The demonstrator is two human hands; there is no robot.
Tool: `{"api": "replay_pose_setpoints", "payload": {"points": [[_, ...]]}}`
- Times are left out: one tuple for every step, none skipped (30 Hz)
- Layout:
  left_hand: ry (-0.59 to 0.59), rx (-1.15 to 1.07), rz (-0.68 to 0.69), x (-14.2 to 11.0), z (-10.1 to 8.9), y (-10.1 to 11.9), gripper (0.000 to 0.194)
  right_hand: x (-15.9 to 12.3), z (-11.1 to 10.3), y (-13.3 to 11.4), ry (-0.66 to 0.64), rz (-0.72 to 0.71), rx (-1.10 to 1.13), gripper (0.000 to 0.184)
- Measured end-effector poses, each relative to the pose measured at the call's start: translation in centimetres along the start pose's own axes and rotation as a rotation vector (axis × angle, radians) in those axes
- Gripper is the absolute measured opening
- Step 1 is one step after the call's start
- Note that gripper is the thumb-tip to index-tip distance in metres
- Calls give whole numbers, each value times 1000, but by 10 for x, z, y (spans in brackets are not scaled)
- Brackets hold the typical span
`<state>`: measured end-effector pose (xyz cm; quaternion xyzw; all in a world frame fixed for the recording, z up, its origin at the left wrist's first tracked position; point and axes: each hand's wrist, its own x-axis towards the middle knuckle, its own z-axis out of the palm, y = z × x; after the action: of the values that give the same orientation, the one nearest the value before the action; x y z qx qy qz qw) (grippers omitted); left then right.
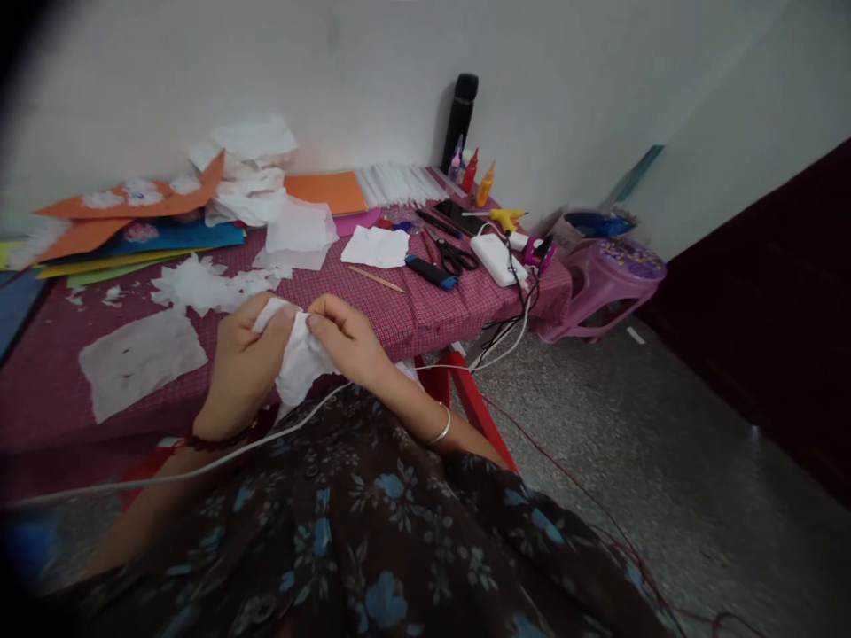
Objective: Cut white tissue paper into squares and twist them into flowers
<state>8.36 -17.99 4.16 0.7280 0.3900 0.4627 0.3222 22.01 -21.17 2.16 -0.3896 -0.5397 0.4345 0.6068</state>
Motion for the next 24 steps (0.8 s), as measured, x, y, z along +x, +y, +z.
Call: {"api": "replay_pose_setpoints", "payload": {"points": [[9, 62, 26, 0, 1, 0, 32, 0, 0, 0, 12, -15, -3, 25], [17, 125, 62, -1, 2, 0, 33, -1, 1, 1, 27, -24, -6, 27], [23, 185, 107, -3, 3, -1, 33, -1, 2, 3, 48, -24, -8, 30], [24, 237, 154, -5, 5, -1, 33, -1, 2, 5, 76, -17, -7, 34], [15, 279, 198, -8, 8, -2, 32, -1, 3, 8, 108, -5, -5, 37], [2, 311, 237, -10, 10, -3, 33, -1, 5, 11, 140, 12, -1, 40], [-12, 334, 271, -12, 12, -4, 34, -1, 6, 14, 169, 29, 4, 42], [-22, 348, 300, -13, 14, -5, 35, -1, 8, 17, 195, 42, 10, 44], [-27, 355, 324, -13, 16, -7, 37, -1, 10, 20, 214, 50, 14, 44], [-22, 354, 340, -11, 17, -8, 39, -1, 12, 23, 221, 53, 13, 44], [-6, 347, 347, -9, 18, -10, 41, -1, 14, 24, 221, 53, 12, 44], [21, 334, 345, -5, 20, -12, 43, -1, 16, 26, 213, 51, 7, 43], [53, 320, 334, -2, 21, -15, 44, -1, 18, 26, 199, 47, 0, 42], [86, 309, 320, 1, 23, -17, 46, -1, 19, 27, 189, 41, -7, 42], [111, 304, 309, 2, 25, -18, 46, 0, 19, 28, 190, 33, -8, 41], [124, 309, 300, 3, 27, -20, 46, 1, 19, 28, 204, 29, -1, 40], [121, 321, 294, 2, 29, -21, 45, 1, 19, 29, 224, 31, 11, 39], [109, 335, 288, 1, 31, -21, 44, 2, 19, 30, 247, 37, 26, 38], [96, 346, 282, 0, 33, -21, 43, 3, 18, 31, 266, 48, 39, 37], [88, 349, 275, 0, 34, -21, 43, 4, 19, 32, 276, 58, 45, 37], [87, 341, 266, 0, 35, -21, 44, 5, 19, 33, 274, 61, 40, 37], [98, 324, 259, 1, 34, -21, 45, 6, 19, 34, 267, 54, 30, 37], [111, 299, 251, 4, 33, -21, 47, 6, 20, 34, 258, 42, 18, 38], [125, 267, 238, 6, 31, -21, 49, 7, 20, 34, 245, 35, 14, 39]]}}
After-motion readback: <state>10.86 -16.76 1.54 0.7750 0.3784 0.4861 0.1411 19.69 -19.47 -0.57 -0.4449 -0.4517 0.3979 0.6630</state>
